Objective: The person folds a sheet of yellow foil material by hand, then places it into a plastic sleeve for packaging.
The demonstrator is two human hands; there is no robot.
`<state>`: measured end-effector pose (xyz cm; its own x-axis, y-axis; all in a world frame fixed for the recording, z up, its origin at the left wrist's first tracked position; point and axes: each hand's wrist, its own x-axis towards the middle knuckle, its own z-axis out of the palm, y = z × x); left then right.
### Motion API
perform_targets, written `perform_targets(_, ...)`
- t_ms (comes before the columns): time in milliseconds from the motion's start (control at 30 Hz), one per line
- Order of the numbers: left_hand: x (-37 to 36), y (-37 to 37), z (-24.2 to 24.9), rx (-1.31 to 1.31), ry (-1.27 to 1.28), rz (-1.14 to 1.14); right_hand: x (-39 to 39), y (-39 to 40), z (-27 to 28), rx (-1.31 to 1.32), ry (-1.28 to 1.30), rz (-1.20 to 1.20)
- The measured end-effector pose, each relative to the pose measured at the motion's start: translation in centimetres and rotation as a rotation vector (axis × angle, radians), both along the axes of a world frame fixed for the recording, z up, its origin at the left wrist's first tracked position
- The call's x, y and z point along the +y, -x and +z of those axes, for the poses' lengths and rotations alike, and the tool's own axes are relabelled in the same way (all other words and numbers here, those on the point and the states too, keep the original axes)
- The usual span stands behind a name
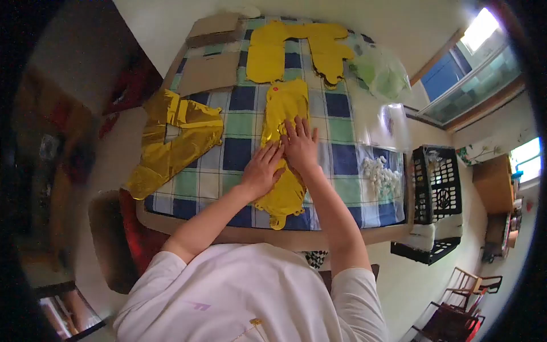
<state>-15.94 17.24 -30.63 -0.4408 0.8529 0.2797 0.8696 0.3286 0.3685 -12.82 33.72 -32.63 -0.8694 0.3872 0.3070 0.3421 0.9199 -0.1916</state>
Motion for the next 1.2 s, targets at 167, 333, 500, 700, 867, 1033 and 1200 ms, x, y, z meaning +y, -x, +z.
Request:
perform_targets(167,0.0,0.2,-1.1,0.090,0.084,-0.012,1.3,2.6,4.0,0.039,0.047,0.018)
perform_targets(333,0.0,0.2,-1.2,0.021,-0.022,0.001,3.1,9.8,6.6,-0.155,0.170,0.103)
perform_targets(500,0.1,0.1,-1.6,0.056,-0.012,0.009,4.4,14.2,5.3,-0.423,0.187,0.199)
perform_targets(700,0.0,-0.1,-2.1,0.053,-0.052,0.016,4.6,15.2,5.4,-0.585,0.140,0.248)
perform_targets(867,-0.1,-0.3,-1.8,0.029,-0.070,0.014,5.9,15.5,3.6,-0.441,0.143,0.266)
perform_targets(1033,0.0,-0.2,-1.9,0.043,-0.054,0.008,5.2,14.8,4.9,-0.338,0.080,0.221)
perform_targets(1200,0.1,-0.1,-2.0,0.073,-0.058,0.008,4.6,13.7,5.6,-0.478,0.161,0.216)
